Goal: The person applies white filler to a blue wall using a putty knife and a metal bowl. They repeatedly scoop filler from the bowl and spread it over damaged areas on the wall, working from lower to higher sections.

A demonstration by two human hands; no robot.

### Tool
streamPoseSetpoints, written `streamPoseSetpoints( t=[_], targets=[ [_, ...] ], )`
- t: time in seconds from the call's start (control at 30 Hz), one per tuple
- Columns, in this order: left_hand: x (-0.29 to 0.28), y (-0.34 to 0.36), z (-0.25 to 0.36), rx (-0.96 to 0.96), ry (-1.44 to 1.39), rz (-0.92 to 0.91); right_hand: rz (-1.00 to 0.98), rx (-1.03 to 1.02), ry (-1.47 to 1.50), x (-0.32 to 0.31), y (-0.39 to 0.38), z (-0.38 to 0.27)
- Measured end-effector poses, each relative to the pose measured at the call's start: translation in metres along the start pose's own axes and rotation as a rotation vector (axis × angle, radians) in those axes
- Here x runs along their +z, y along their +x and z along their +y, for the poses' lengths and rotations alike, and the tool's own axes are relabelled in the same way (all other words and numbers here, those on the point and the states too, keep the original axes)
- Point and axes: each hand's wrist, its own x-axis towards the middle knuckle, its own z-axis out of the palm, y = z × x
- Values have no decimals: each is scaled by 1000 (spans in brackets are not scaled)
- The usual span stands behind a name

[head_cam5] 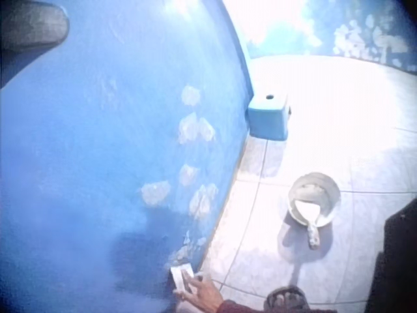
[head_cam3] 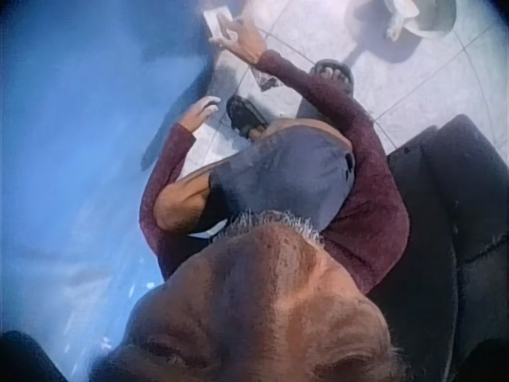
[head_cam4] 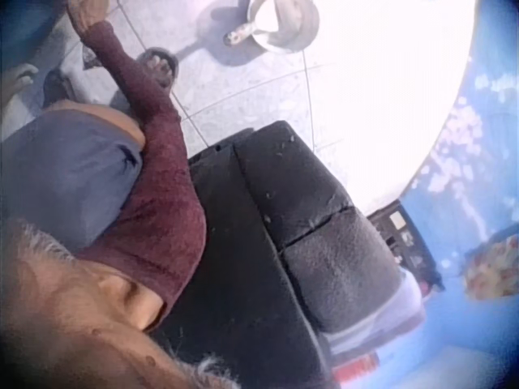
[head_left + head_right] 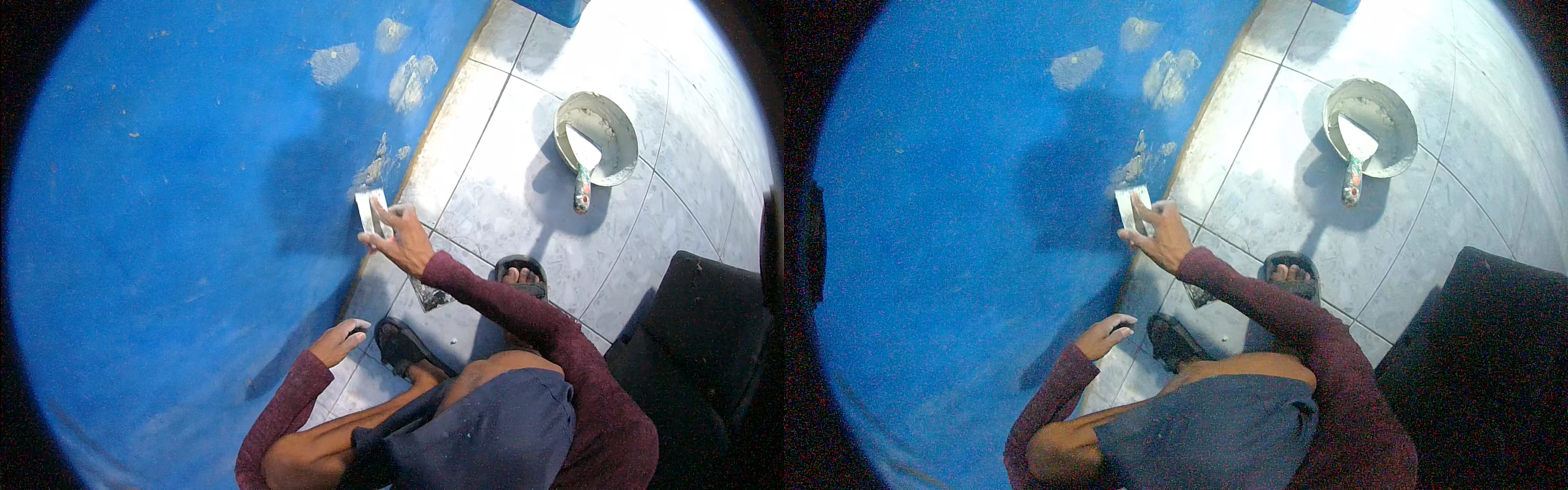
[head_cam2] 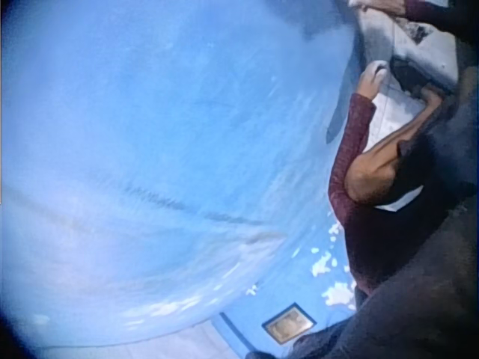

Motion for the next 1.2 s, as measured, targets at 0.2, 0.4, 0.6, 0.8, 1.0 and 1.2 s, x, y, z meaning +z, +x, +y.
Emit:
streamPoseSetpoints(
  t=[0.2, 0.4, 0.6, 0.8, 1.0, 1.2],
  targets=[
    [0, 4, -7, 57, 26, 17, 284, -155, -190, -29, 28, 31],
    [-7, -4, -6, 20, 41, 78, 317, -270, -463, -87, 44, 32],
    [-4, -3, -7, 27, 28, 50, 33, -302, -160, -118, 67, 49],
    [5, -5, -14, -22, 6, 2, -39, -729, -640, -139, 112, 18],
    [8, -1, -24, -18, -12, 6, -69, -783, -638, -129, 139, 14],
    [7, 0, -19, -27, -2, -15, 140, -787, -542, -129, 158, 20]
  ],
)
